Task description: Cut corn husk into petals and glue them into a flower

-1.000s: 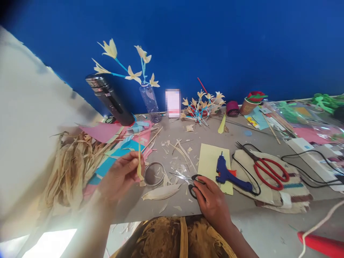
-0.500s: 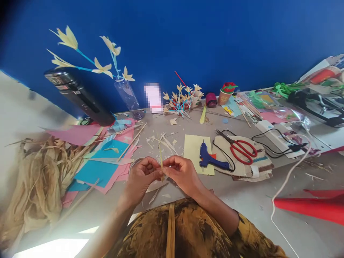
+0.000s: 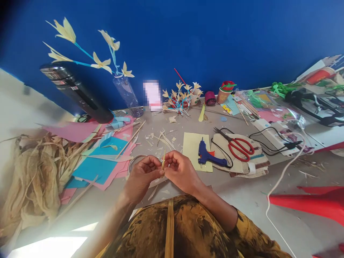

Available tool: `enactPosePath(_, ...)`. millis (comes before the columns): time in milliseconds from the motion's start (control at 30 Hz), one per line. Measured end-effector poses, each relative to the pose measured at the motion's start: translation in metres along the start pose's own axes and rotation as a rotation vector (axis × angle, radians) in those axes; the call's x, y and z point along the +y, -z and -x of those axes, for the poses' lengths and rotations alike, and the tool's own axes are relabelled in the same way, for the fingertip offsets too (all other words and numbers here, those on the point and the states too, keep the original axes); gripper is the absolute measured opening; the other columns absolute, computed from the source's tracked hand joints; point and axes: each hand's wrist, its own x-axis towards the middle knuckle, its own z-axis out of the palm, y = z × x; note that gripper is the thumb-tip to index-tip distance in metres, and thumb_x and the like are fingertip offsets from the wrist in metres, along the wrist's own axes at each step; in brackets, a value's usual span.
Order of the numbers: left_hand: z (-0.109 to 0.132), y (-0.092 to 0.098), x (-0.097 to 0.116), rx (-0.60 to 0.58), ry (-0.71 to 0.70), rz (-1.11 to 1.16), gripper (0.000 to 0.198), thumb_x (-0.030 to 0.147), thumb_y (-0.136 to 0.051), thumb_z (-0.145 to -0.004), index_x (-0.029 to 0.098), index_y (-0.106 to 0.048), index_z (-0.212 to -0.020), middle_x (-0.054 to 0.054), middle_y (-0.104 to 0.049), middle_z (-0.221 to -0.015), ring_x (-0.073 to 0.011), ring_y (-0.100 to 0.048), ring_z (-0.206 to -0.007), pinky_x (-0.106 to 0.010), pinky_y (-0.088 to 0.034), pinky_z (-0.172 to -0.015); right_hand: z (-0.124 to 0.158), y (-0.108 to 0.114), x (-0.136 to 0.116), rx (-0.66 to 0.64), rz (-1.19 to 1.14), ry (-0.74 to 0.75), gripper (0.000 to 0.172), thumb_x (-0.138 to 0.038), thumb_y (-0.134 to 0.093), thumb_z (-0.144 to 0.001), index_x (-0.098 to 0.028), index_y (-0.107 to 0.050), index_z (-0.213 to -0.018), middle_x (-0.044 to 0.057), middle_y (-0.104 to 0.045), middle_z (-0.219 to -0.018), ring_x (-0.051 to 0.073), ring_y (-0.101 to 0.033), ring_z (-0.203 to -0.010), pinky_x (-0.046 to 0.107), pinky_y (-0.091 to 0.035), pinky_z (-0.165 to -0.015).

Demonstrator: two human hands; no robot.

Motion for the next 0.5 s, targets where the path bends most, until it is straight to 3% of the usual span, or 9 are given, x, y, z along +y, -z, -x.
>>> enactPosePath(100,0.001,-0.003,-0.002,0.014,-0.051,-0.014,0.021,0.018,-0.084,-0.065,0.016,-0.065,-0.073,0.003,-0.062,-0.069,-0.0092,-0.056,-0.066,-0.02,-0.046,-0.065,0.001,-0.001,0.002,-0.01,0.055,0.031,0.02,-0.018,-0.057,-0.068,-0.018,-0.058,-0.088,-0.003,-0.058,-0.073,0.01,-0.048,-0.06,0.021,-0.039,-0.055)
enactPosePath(200,0.008,-0.008,0.003,0.065,-0.189,-0.033,0.02,0.014,-0.085,-0.062,0.017,-0.066,-0.067,0.001,-0.063,-0.068,-0.0111,-0.058,-0.066,-0.022,-0.047,-0.063,-0.004,0.001,0.011,0.091,0.185,0.068,0.017,-0.02,-0.056,-0.07,-0.019,-0.058,-0.087,-0.001,-0.059,-0.076,0.012,-0.052,-0.064,0.023,-0.04,-0.059)
enactPosePath(233,0.012,-0.007,0.009,0.063,-0.247,-0.017,0.02,0.012,-0.086,-0.061,0.018,-0.067,-0.066,0.0,-0.064,-0.068,-0.0123,-0.059,-0.067,-0.023,-0.048,-0.063,-0.007,0.003,0.015,0.153,0.245,0.07,0.017,-0.02,-0.056,-0.07,-0.019,-0.058,-0.087,-0.001,-0.06,-0.076,0.012,-0.051,-0.063,0.023,-0.039,-0.058)
enactPosePath(300,0.021,0.001,0.028,-0.052,-0.345,0.066,0.02,0.014,-0.087,-0.062,0.02,-0.068,-0.067,-0.001,-0.065,-0.067,-0.0152,-0.062,-0.068,-0.025,-0.049,-0.06,-0.013,0.011,0.02,0.242,0.315,0.041,0.018,-0.022,-0.056,-0.07,-0.018,-0.06,-0.088,-0.001,-0.059,-0.075,0.011,-0.045,-0.057,0.023,-0.036,-0.055)
enactPosePath(333,0.026,0.009,0.04,-0.126,-0.388,0.116,0.019,0.017,-0.087,-0.064,0.021,-0.069,-0.068,-0.001,-0.064,-0.064,-0.0146,-0.06,-0.063,-0.026,-0.049,-0.056,-0.016,0.015,0.02,0.256,0.323,0.018,0.018,-0.022,-0.056,-0.07,-0.018,-0.061,-0.086,-0.002,-0.058,-0.073,0.01,-0.043,-0.055,0.024,-0.033,-0.053)
enactPosePath(367,0.029,0.019,0.054,-0.121,-0.475,0.176,0.02,0.021,-0.087,-0.065,0.021,-0.067,-0.064,0.001,-0.061,-0.059,-0.0129,-0.056,-0.057,-0.025,-0.047,-0.052,-0.018,0.019,0.02,0.257,0.316,-0.004,0.018,-0.023,-0.056,-0.069,-0.017,-0.062,-0.085,-0.003,-0.057,-0.07,0.01,-0.04,-0.053,0.024,-0.032,-0.052)
enactPosePath(433,0.031,0.046,0.08,0.078,-0.643,0.253,0.024,0.022,-0.09,-0.059,0.02,-0.065,-0.06,0.004,-0.056,-0.055,-0.0096,-0.049,-0.05,-0.022,-0.043,-0.046,-0.019,0.026,0.018,0.222,0.252,-0.042,0.017,-0.023,-0.058,-0.067,-0.016,-0.064,-0.081,-0.004,-0.052,-0.065,0.009,-0.037,-0.053,0.024,-0.029,-0.051)
enactPosePath(500,0.025,0.075,0.097,0.341,-0.673,0.156,0.022,0.021,-0.089,-0.056,0.022,-0.068,-0.063,0.003,-0.063,-0.063,-0.0116,-0.054,-0.057,-0.024,-0.045,-0.05,-0.019,0.029,0.016,0.149,0.09,-0.101,0.017,-0.024,-0.06,-0.066,-0.016,-0.066,-0.079,-0.005,-0.048,-0.062,0.009,-0.035,-0.053,0.023,-0.027,-0.05)
